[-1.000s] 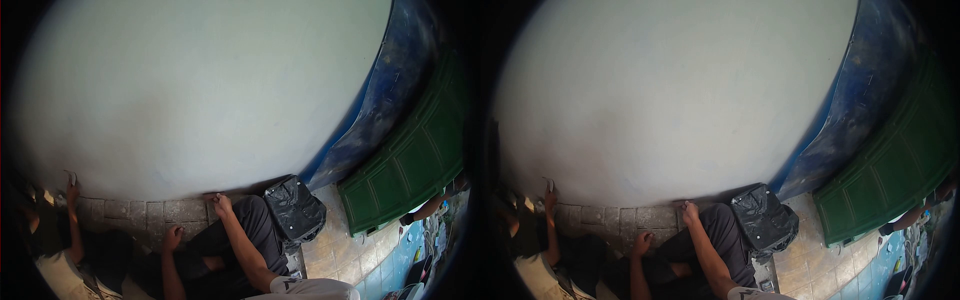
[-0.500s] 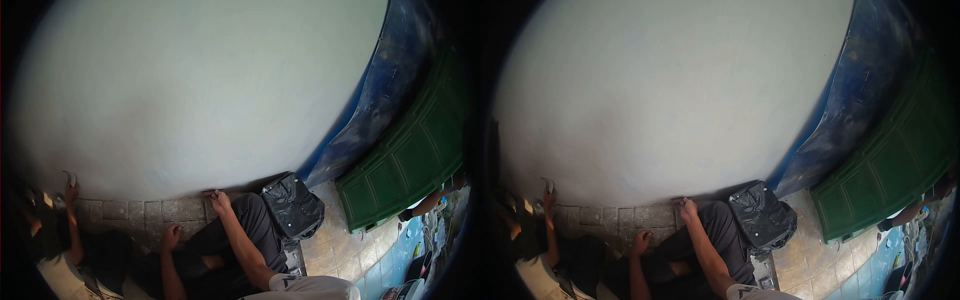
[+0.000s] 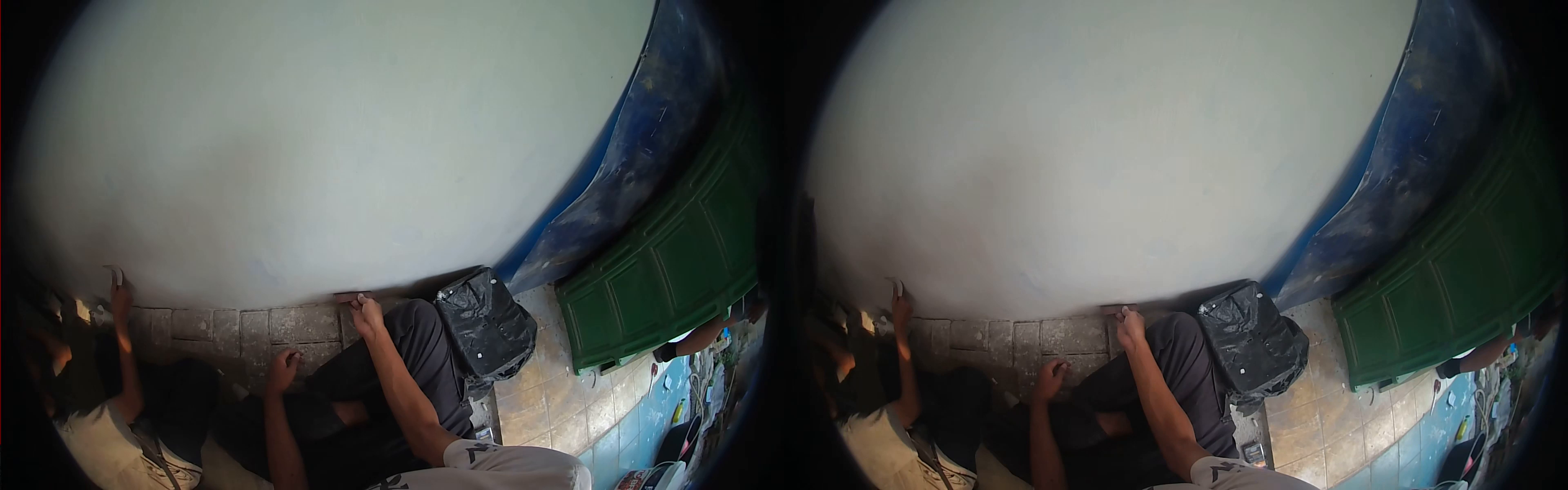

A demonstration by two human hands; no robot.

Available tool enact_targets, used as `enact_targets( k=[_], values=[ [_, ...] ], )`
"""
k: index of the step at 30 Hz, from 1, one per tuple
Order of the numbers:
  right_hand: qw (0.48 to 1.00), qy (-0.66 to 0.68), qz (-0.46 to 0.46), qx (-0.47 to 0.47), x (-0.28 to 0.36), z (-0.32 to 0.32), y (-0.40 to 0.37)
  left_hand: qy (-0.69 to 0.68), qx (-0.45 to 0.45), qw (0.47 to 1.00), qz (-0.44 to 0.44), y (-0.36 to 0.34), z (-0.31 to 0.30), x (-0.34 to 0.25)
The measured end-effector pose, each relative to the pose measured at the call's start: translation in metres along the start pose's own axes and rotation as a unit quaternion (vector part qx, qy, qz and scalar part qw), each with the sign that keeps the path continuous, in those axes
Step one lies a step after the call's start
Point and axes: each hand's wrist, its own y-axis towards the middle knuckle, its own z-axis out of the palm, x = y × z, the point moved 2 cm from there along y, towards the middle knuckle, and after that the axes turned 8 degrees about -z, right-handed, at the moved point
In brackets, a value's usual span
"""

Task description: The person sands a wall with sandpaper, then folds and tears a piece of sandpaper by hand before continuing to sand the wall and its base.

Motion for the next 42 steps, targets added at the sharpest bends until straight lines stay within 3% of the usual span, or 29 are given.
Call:
enact_targets(
  k=[4, 6, 13, 15, 24, 32, 35, 37, 40, 42],
  values=[
    [0.999, 0.037, 0.021, -0.006, 0.003, 0.007, 0.002, -0.004, 0.000, 1.000, 0.004, -0.006, 0.003, -0.006],
    [0.999, 0.005, -0.025, 0.043, 0.002, 0.002, -0.002, 0.000, -0.006, 1.000, 0.008, -0.006, -0.002, -0.013],
    [0.999, -0.005, 0.018, 0.032, 0.011, 0.014, -0.005, 0.026, -0.022, 0.999, 0.019, -0.009, 0.002, -0.009],
    [0.997, -0.020, 0.056, -0.042, 0.003, 0.007, 0.003, 0.015, -0.012, 1.000, 0.015, -0.015, 0.003, -0.009],
    [0.997, -0.038, 0.045, -0.059, -0.006, 0.001, 0.009, 0.008, 0.008, 1.000, 0.006, -0.009, 0.003, -0.009],
    [1.000, -0.001, 0.021, -0.012, -0.012, -0.002, 0.024, 0.021, -0.010, 1.000, 0.016, -0.003, 0.000, -0.009],
    [0.999, -0.015, 0.023, -0.042, -0.012, -0.007, 0.015, 0.010, -0.010, 1.000, -0.008, -0.010, 0.005, -0.002],
    [0.991, -0.019, 0.078, -0.105, -0.018, -0.007, 0.024, 0.001, -0.011, 1.000, 0.018, -0.014, 0.001, -0.019],
    [0.998, 0.005, 0.017, -0.057, -0.012, -0.003, 0.017, -0.042, 0.004, 0.999, 0.003, -0.006, 0.003, -0.001],
    [0.996, -0.006, 0.033, -0.078, -0.021, -0.017, 0.028, -0.026, 0.006, 1.000, 0.017, -0.010, 0.005, -0.004]
  ],
)
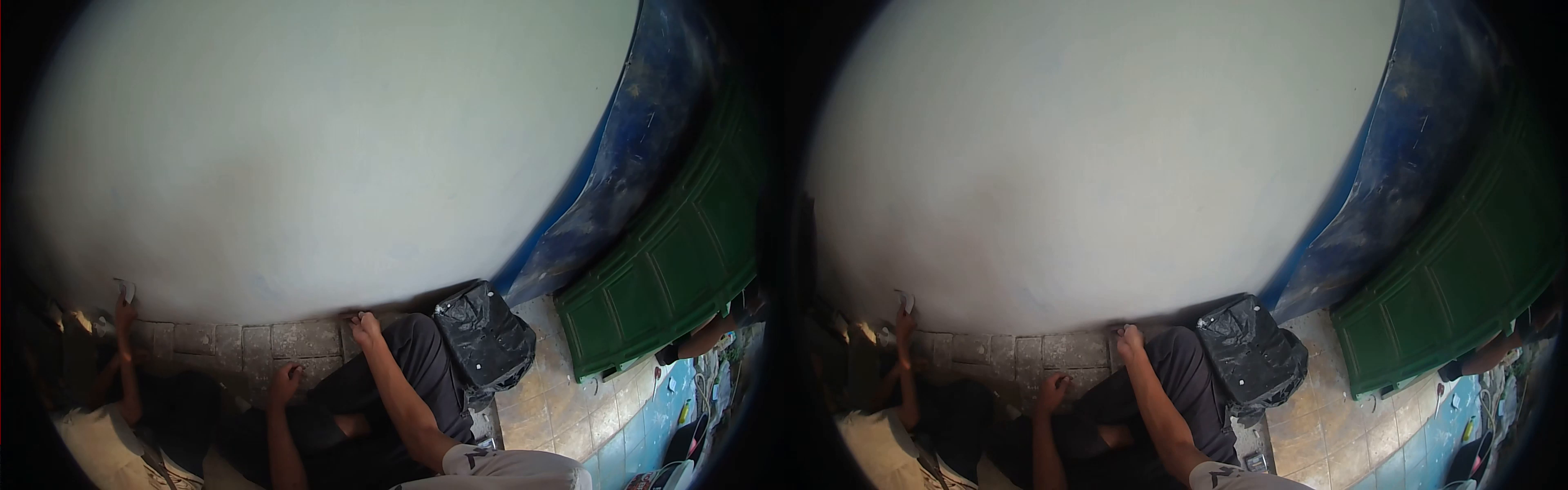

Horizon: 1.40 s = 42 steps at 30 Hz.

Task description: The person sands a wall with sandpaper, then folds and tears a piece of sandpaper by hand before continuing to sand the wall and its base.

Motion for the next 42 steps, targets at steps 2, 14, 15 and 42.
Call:
enact_targets(
  k=[2, 14, 15, 42],
  values=[
    [1.000, -0.008, 0.014, -0.006, -0.003, 0.007, 0.007, 0.019, -0.009, 0.999, 0.025, 0.005, -0.005, -0.004],
    [1.000, 0.001, -0.008, -0.008, 0.013, 0.010, -0.016, 0.047, -0.028, 0.998, 0.024, 0.002, -0.004, -0.007],
    [1.000, 0.009, -0.007, 0.022, 0.015, 0.014, -0.017, 0.031, -0.017, 0.999, 0.012, 0.001, -0.006, -0.009],
    [0.998, 0.006, -0.005, 0.065, 0.038, 0.031, -0.037, 0.030, -0.020, 0.999, 0.003, 0.009, -0.003, -0.004]
  ],
)
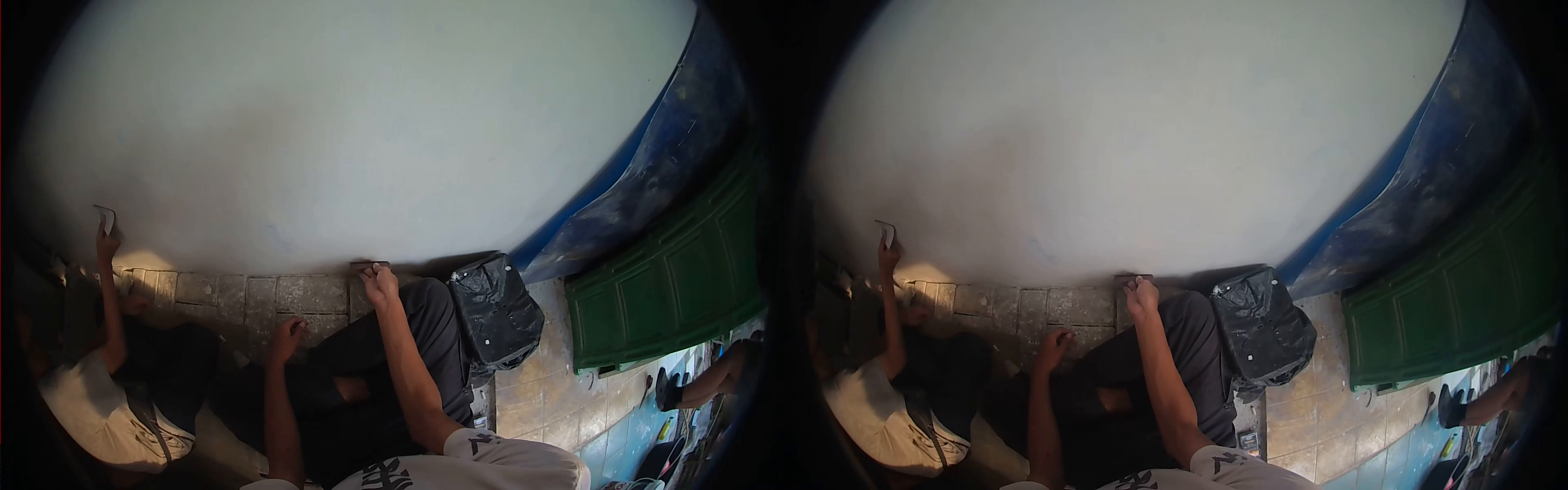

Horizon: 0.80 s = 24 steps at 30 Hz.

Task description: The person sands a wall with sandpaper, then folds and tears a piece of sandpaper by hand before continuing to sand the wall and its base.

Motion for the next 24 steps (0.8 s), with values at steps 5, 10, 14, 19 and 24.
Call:
enact_targets(
  k=[5, 10, 14, 19, 24],
  values=[
    [0.999, -0.025, -0.018, 0.011, -0.003, -0.009, -0.003, 0.000, 0.003, 1.000, 0.008, -0.007, 0.000, -0.007],
    [0.998, -0.051, -0.020, 0.024, 0.011, -0.004, -0.024, -0.014, 0.005, 1.000, -0.016, -0.005, -0.001, -0.010],
    [0.994, -0.082, -0.031, 0.059, 0.009, -0.012, -0.020, -0.088, 0.001, 0.996, 0.018, 0.000, -0.002, -0.020],
    [0.988, -0.120, -0.050, 0.085, 0.005, -0.011, -0.023, -0.168, -0.039, 0.982, 0.078, 0.022, -0.011, -0.002],
    [0.991, -0.081, -0.101, 0.042, -0.010, -0.014, -0.013, -0.150, -0.104, 0.975, 0.127, 0.046, -0.008, 0.049]
  ],
)
